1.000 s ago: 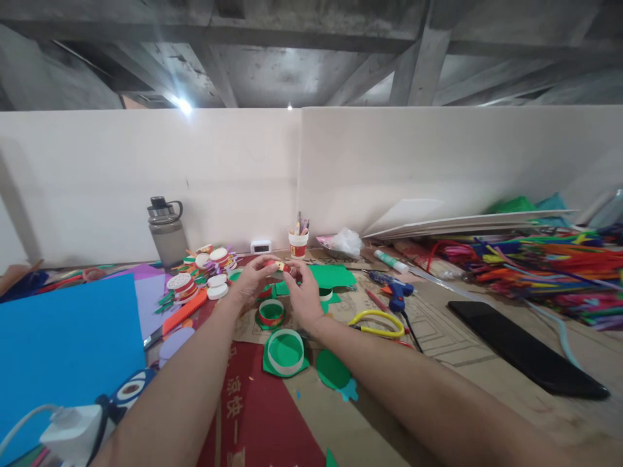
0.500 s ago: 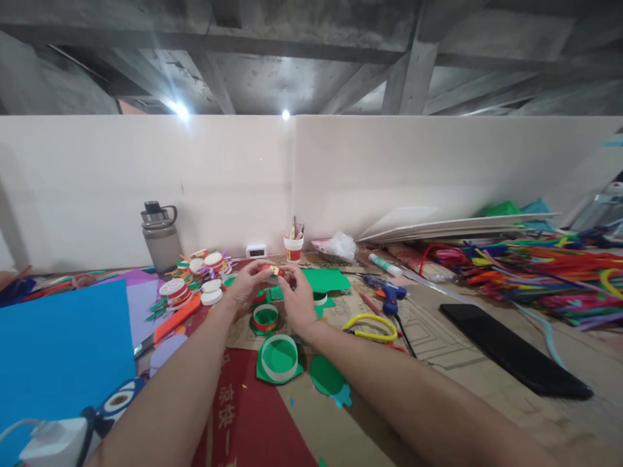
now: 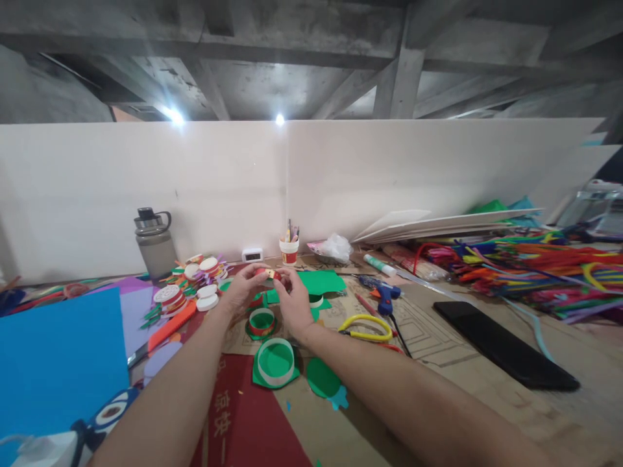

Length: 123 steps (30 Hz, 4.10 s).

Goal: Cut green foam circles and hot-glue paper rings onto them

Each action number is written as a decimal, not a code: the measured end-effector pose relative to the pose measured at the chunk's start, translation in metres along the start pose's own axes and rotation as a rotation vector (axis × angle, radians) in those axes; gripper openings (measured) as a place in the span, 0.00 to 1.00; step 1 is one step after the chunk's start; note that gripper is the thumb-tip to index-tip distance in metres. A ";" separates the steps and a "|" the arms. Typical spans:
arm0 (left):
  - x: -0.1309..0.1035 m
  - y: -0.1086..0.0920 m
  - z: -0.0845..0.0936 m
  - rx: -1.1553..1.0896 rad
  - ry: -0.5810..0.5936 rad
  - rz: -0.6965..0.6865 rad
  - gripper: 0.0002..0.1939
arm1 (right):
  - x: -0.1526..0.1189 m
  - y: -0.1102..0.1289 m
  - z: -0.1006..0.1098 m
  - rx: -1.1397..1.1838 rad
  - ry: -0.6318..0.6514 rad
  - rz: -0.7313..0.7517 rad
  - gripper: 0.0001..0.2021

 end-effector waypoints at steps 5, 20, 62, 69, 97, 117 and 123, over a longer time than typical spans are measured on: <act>0.000 -0.002 -0.001 0.008 -0.003 -0.003 0.16 | 0.000 0.000 0.000 0.009 -0.002 0.004 0.09; 0.000 -0.007 -0.004 -0.005 0.001 -0.006 0.16 | 0.001 -0.001 -0.003 0.009 0.000 0.025 0.09; -0.012 0.003 0.001 -0.085 -0.070 0.060 0.15 | 0.002 -0.004 -0.005 -0.016 0.061 0.044 0.11; -0.011 -0.001 -0.006 -0.107 -0.049 0.031 0.14 | 0.003 0.000 -0.002 -0.022 0.055 0.070 0.11; -0.010 -0.003 -0.014 -0.125 -0.057 0.065 0.10 | 0.006 0.004 0.002 -0.013 0.064 0.053 0.12; -0.013 -0.012 -0.019 -0.083 -0.062 -0.040 0.15 | 0.006 -0.001 0.008 0.020 0.046 0.007 0.11; -0.012 -0.006 -0.009 -0.078 -0.149 -0.047 0.14 | 0.006 0.002 0.006 0.021 0.068 0.024 0.14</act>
Point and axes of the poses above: each hand's wrist, its own x-axis towards the middle knuckle, its own z-axis out of the back of the hand, y = z × x, the point moved 10 cm from there along x, towards the middle knuckle, and after that the axes turned 7 degrees about -y, right-handed, at the moved point
